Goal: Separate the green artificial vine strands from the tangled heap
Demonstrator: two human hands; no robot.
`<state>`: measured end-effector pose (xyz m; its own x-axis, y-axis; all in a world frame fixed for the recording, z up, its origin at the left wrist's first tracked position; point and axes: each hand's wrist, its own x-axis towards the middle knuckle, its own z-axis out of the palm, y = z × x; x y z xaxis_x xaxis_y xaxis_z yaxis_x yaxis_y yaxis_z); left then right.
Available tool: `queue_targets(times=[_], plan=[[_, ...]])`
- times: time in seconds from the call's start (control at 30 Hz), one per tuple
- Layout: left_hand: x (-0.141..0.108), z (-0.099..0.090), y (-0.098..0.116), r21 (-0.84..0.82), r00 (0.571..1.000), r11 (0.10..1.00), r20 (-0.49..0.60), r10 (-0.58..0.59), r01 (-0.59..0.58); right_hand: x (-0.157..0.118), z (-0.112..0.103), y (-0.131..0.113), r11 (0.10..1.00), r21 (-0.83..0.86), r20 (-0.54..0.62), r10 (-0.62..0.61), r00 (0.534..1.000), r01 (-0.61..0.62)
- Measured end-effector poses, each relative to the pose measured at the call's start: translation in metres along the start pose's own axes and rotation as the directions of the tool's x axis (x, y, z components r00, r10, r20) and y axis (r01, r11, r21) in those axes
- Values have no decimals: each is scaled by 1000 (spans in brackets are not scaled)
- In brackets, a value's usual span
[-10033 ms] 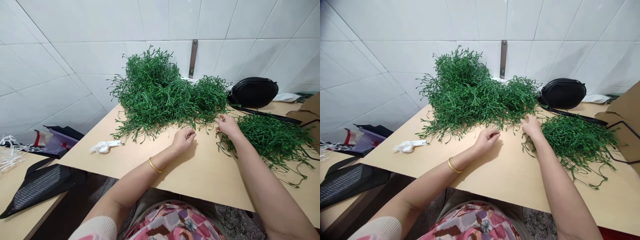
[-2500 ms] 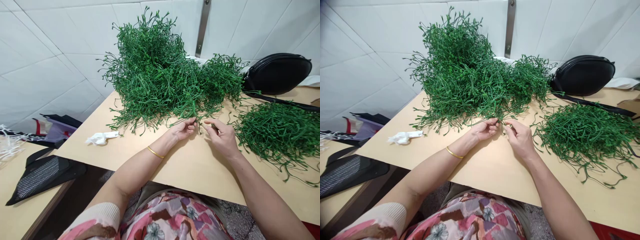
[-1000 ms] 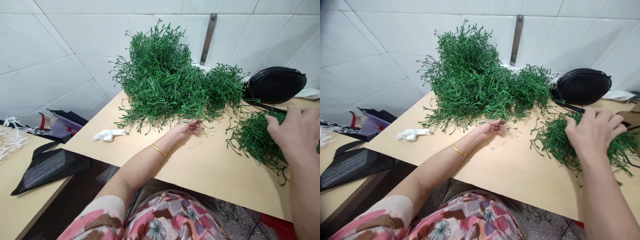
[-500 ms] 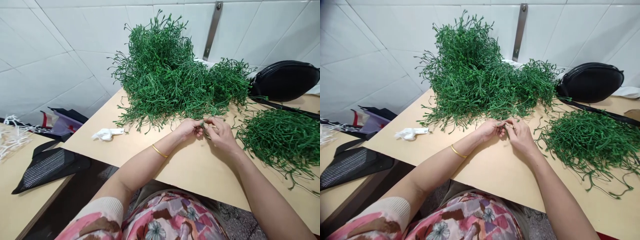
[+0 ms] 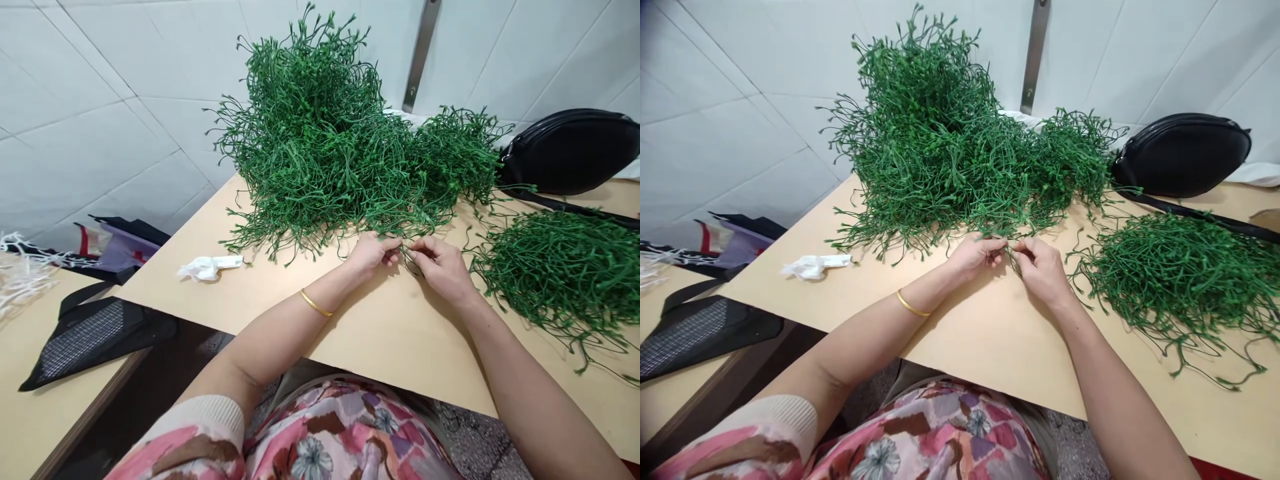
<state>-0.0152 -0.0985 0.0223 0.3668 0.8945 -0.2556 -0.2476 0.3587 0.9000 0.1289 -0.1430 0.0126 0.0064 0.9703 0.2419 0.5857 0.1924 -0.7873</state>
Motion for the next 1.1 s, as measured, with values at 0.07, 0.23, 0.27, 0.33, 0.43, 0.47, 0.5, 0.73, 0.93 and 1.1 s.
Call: queue_targets(times=[0.07,0.23,0.27,0.33,0.43,0.47,0.5,0.73,0.93,1.1], plan=[[1,-1,0,3,999,1000,24,-23,23,1,-1,0,986,153,58,53,997,-62],[4,-3,-2,-5,997,999,75,-33,33,1,2,-6,857,486,210,74,975,-170],[4,-3,-3,-11,997,1000,79,-27,28,1,4,-8,855,486,229,76,971,-181],[4,-3,-4,-21,997,1000,81,-15,16,0,7,-9,899,404,220,83,972,-168],[3,-1,-6,-12,999,1000,47,9,-9,-1,10,-10,997,34,115,63,991,-67],[3,0,-7,1,999,1000,30,16,-17,-2,11,-12,990,-139,77,33,996,-22],[4,1,-7,18,1000,1000,14,21,-22,-3,12,-14,952,-303,52,-11,999,27],[16,3,0,-119,978,993,-203,-40,16,-36,20,-65,616,-502,293,-540,789,608],[8,-4,-3,-60,999,998,-40,32,-35,-34,-46,-59,632,-757,-96,-359,928,166],[5,-2,-3,-60,991,995,-108,76,-83,-31,-97,-26,337,-922,-220,-53,974,-190]])
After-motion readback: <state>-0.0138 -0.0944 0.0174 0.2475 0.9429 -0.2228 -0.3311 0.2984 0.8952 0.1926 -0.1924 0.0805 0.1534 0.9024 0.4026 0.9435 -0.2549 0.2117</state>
